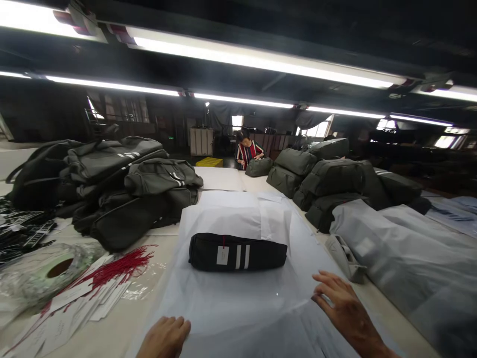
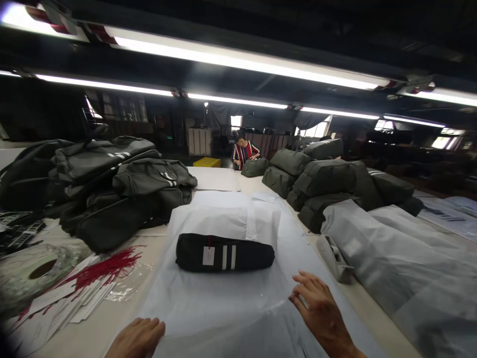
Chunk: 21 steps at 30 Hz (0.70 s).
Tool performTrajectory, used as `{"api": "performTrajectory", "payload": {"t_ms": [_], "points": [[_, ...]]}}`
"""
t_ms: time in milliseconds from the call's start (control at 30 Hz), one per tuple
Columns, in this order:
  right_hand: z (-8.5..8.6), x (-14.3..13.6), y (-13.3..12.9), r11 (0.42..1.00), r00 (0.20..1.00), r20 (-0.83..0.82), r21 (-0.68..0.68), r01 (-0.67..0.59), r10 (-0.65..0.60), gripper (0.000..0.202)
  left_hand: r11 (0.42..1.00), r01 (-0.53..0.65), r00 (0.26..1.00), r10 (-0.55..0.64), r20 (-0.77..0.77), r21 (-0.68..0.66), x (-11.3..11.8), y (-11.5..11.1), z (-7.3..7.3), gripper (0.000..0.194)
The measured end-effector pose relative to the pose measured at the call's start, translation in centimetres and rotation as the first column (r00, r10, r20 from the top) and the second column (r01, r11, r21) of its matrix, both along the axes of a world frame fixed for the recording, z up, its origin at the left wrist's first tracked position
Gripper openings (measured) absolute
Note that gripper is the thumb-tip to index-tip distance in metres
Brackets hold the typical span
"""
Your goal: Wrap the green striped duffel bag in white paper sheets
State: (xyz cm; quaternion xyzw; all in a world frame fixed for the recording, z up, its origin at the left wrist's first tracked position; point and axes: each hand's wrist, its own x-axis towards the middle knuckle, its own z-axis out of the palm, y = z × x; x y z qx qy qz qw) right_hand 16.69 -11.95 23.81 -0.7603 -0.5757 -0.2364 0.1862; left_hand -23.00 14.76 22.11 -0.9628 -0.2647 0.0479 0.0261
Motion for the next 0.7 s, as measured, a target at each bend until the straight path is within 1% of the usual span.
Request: {"api": "performTrajectory", "payload": {"t_ms": [100,200,300,400,467,533,600,700], "points": [[2.7,1.9,2.9,0.998,0.991,-0.131,-0.06,-0.029,0.021,0.011,0.997,-0.076,0.997,0.076,0.016,-0.032,0.5,2.5,2.5,0.034],[5.9,3.6,5.8,0.986,0.974,-0.226,-0.161,-0.035,-0.002,0.013,0.992,-0.127,0.988,0.128,0.083,-0.011,1.9,5.2,5.2,0.032],[9.1,5.2,8.7,0.971,0.962,-0.269,-0.238,-0.014,-0.052,0.016,0.988,-0.152,0.973,0.146,0.176,0.022,3.7,7.9,7.6,0.03],[11.8,6.8,11.6,0.962,0.96,-0.273,-0.271,-0.015,-0.062,0.017,0.979,-0.189,0.952,0.164,0.259,0.074,5.6,10.7,9.7,0.028],[13.1,8.0,13.5,0.958,0.958,-0.277,-0.288,-0.009,-0.074,0.017,0.973,-0.204,0.937,0.162,0.31,0.107,6.7,12.6,11.0,0.027],[14.0,9.4,15.4,0.951,0.953,-0.288,-0.309,0.003,-0.097,0.016,0.971,-0.208,0.926,0.156,0.345,0.12,7.9,14.5,12.0,0.024],[14.5,10.9,17.2,0.942,0.942,-0.312,-0.336,0.011,-0.122,0.014,0.97,-0.213,0.92,0.159,0.359,0.114,9.0,16.4,12.8,0.022],[14.8,13.5,19.7,0.929,0.914,-0.38,-0.369,-0.008,-0.143,0.015,0.973,-0.218,0.91,0.176,0.375,0.073,10.7,19.3,13.7,0.023]]}}
